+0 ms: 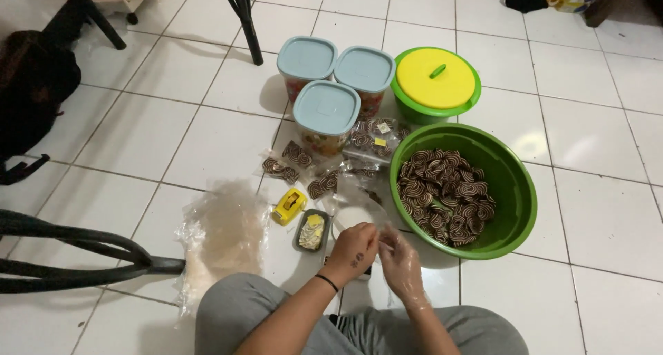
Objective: Bagging and weighing spiral-patterned cookies from a large bowl into small plastic portions.
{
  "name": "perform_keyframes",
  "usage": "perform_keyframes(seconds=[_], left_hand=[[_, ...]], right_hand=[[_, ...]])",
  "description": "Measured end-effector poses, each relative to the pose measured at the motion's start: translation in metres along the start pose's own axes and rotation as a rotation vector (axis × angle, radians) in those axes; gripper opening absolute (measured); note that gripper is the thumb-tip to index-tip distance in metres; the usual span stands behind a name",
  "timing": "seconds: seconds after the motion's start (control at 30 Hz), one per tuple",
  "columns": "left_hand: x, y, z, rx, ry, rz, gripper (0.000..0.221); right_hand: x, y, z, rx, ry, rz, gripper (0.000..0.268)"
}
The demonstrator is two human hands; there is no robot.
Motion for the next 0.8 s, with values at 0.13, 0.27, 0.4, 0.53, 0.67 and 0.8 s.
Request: perform_keyframes(seconds=[0.13,0.27,0.4,0.53,0.67,0.8], left_hand=[[-0.007,0.005,0.003,0.048,0.023,-0.092,0.011],[-0.02,0.01,0.005,0.154,0.138,-0.288,0.019],[-0.038,0.001,0.009,0.139,0.212,-0.387,0.018],[-0.051,0.005,0.019,0.173,0.299,-0.407,0.012],[-0.047,0.008,0.022,0.209,0.294,-0.371,0.017],[-0.055,-0.002,0.026,0.265,0.198,-0.241,0.028]], right_hand=[[-0.007,-0.004,-0.009,-0.078,0.035,-0.007,0.026],[-0.038,0.016,-0.019,0.023,-0.145,-0.14,0.043],[-0.049,0.014,-0.028,-0.051,-0.19,-0.203,0.054],[-0.032,0.009,-0.025,0.017,-0.149,-0.237,0.045],[-0.068,0.038,-0.023,0.353,-0.053,-0.028,0.069],[-0.108,0.05,-0.038,0.021,0.137,-0.975,0.081]])
Point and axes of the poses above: each hand's wrist, its own z-axis away from the middle knuckle, its own y-axis out of the palm, x = y × z, the point moved 9 cm from there along -z, towards the middle knuckle, and after that the axes turned 7 degrees about -y, right-handed, at the moved point
